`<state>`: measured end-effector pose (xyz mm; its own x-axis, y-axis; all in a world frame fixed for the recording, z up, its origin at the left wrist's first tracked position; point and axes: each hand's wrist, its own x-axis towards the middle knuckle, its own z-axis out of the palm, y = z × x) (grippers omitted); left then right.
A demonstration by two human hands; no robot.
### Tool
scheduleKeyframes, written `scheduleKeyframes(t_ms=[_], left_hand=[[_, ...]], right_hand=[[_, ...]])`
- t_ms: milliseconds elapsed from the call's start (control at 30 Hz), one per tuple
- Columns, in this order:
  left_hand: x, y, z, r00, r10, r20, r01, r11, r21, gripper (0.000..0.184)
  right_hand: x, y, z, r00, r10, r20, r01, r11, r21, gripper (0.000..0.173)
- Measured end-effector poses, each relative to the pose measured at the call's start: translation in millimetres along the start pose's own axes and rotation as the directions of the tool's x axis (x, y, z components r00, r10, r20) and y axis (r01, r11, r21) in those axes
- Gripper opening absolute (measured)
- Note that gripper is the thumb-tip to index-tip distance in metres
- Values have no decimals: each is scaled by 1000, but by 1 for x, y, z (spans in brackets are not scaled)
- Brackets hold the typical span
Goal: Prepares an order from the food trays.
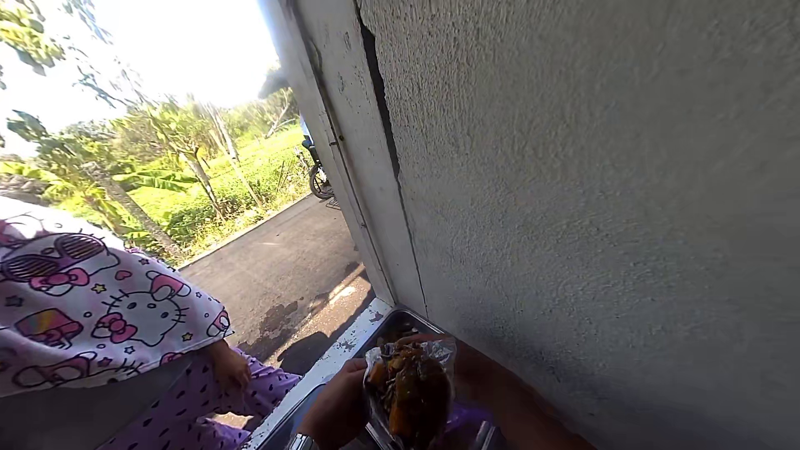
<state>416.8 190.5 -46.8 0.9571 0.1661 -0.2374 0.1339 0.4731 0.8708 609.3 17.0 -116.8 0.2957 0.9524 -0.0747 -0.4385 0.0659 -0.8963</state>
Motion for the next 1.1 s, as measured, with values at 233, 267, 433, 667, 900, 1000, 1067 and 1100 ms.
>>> scheduleKeyframes(t_ms=[233,267,433,667,900,1000,1067,1100], left_hand=[[8,12,8,979,-30,203,22,999,38,16],[8,13,6,977,-34,212,24,999,46,17],[4,2,-5,976,-30,216,3,992,122,18],[3,-17,-17,994,-6,113,-17,979,205,25],[-2,-34,-23,999,5,50,-14,985,170,26],[-1,-41,-29,997,1,77,-14,987,158,27],[-1,-43,-30,996,0,91,-13,989,148,27],[-1,-44,-31,996,2,91,-15,990,139,27]], right_hand=[[-46,-18,74,967,-186,-174,221,953,206,29],[-33,-6,62,969,-244,-46,247,938,243,26],[43,17,0,916,-173,362,178,984,20,18],[35,17,0,947,-120,297,81,987,141,17],[33,5,-2,947,18,322,31,989,-146,18],[36,1,0,942,-47,334,81,993,-89,15],[34,-4,4,940,-102,326,126,991,-53,14],[32,-8,7,943,-116,312,138,989,-51,13]])
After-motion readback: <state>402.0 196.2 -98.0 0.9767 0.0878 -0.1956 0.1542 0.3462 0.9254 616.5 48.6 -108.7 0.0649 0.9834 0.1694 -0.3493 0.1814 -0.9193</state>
